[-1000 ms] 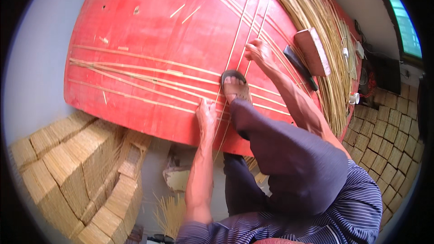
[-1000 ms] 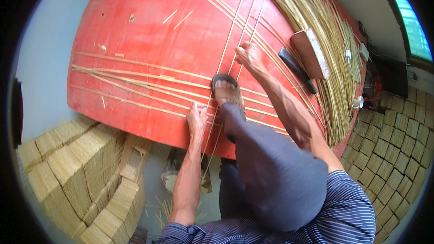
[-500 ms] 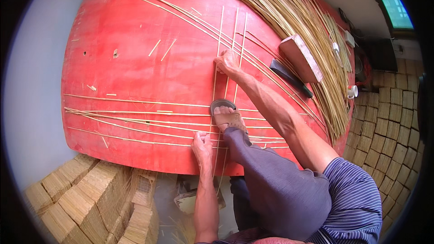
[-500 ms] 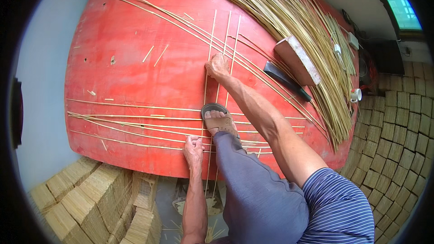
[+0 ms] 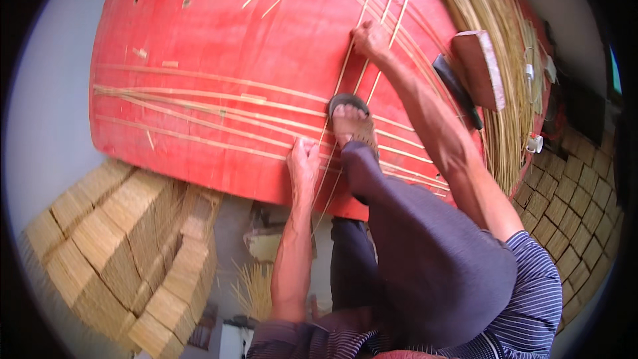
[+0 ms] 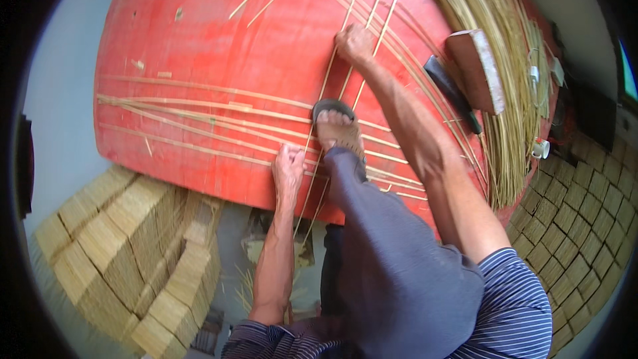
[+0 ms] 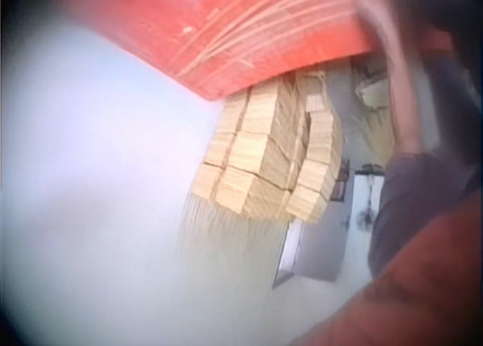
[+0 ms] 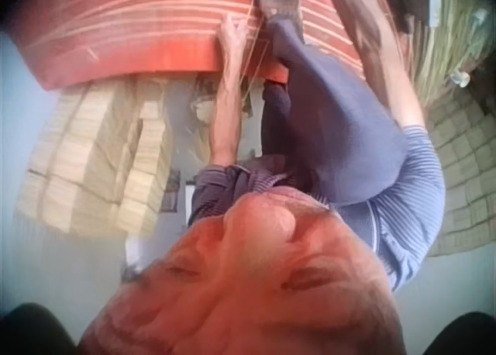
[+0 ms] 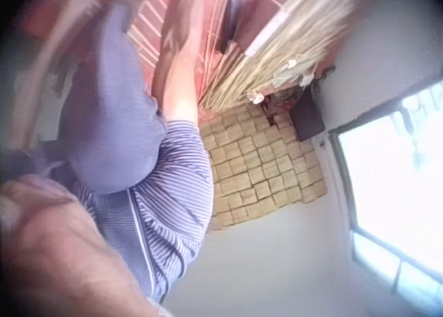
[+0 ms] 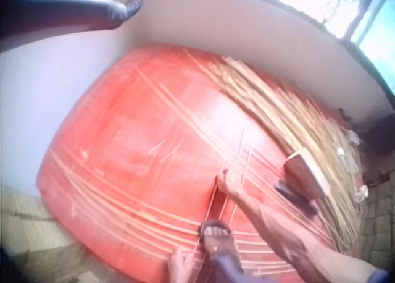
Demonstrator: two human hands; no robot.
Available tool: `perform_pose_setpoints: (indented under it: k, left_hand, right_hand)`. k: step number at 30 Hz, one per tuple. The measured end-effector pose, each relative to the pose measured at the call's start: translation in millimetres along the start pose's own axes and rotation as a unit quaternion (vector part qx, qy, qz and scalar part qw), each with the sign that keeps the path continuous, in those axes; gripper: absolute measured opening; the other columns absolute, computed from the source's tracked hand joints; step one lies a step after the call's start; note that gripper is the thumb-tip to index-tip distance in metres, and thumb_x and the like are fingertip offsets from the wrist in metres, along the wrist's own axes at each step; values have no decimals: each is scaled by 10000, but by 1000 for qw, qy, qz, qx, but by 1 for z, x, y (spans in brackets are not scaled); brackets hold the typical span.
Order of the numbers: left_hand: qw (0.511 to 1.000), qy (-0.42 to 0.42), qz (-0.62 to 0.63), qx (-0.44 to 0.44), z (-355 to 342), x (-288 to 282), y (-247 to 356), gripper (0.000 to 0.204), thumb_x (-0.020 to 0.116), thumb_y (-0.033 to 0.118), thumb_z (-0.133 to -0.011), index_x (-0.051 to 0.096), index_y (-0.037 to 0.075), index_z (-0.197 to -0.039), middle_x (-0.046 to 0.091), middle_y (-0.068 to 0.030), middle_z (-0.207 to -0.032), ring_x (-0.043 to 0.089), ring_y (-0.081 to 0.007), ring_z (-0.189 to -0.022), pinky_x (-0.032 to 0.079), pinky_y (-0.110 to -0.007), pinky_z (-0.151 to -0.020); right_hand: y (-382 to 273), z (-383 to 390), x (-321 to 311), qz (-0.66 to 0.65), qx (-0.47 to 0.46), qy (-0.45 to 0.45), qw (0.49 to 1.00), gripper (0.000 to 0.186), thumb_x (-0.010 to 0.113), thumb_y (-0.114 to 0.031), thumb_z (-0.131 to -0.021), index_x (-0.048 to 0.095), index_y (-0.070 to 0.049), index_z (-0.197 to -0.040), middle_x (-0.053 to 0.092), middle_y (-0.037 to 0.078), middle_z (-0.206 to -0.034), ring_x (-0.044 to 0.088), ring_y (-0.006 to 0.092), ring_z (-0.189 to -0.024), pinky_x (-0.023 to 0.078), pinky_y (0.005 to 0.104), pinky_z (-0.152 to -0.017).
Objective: The person weaves thin bamboo strips by hand on a large red curved surface. They repeatedly interlace horizontal and vertical strips to form a grid pattern, using their hands to pull and align the material.
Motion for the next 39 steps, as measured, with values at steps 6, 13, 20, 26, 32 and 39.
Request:
perform_pose_setpoints:
  k: [6,13,20,26,32,39]
  left_hand:
    - [999,-2,33,-24,-1,2,6,107,663,58,-875,618,-3,-950,656,-153,-717,660,-253,-638,510,-373,-586]
    - [1000,-6,7,-17,1,0,-1,110,651,68,-899,623,-14,-966,669,-129,-724,667,-217,-628,513,-352,-567]
    - [991,-59,90,-75,3,2,11,185,620,107,-927,614,-42,-1036,687,-130,-814,682,-186,-673,540,-331,-603]
    - [948,101,279,-113,12,-44,-16,277,611,116,-950,587,-69,-1155,685,-152,-970,695,-222,-869,570,-334,-774]
    - [827,242,482,-160,-2,-92,7,530,615,132,-967,394,-133,-1369,495,-352,-1352,544,-459,-1245,429,-520,-1089]
    - [797,212,534,-186,-11,-100,-2,694,605,180,-974,233,-147,-1460,308,-379,-1495,418,-505,-1349,352,-587,-1123]
  right_hand:
    - [23,-12,16,-52,-1,-68,996,282,577,-223,-787,691,-38,-608,654,165,-558,686,307,-560,573,419,-613]
    - [-7,4,-2,-26,-52,-12,998,367,518,-195,-836,605,1,-538,585,189,-488,658,367,-532,556,470,-560]
    - [-9,15,-20,-105,-25,10,994,306,481,-186,-787,578,38,-603,561,184,-460,624,375,-505,563,439,-617]
    - [-23,43,-12,18,-186,145,972,195,638,-114,-812,486,2,-846,548,203,-581,620,424,-606,482,498,-550]
    - [-81,149,12,-84,-231,-254,935,186,560,-96,-918,643,-10,-1061,692,186,-778,705,294,-675,540,411,-625]
    - [-92,203,51,233,-208,-360,879,295,511,-314,-970,616,-171,-1206,676,211,-821,661,419,-724,499,511,-608]
Point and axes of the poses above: each hand's wrist, its own z-axis away from the middle knuckle, its own x-axis out of the palm, y = z × x, the point moved 4 cm from there along -z, towards the middle knuckle
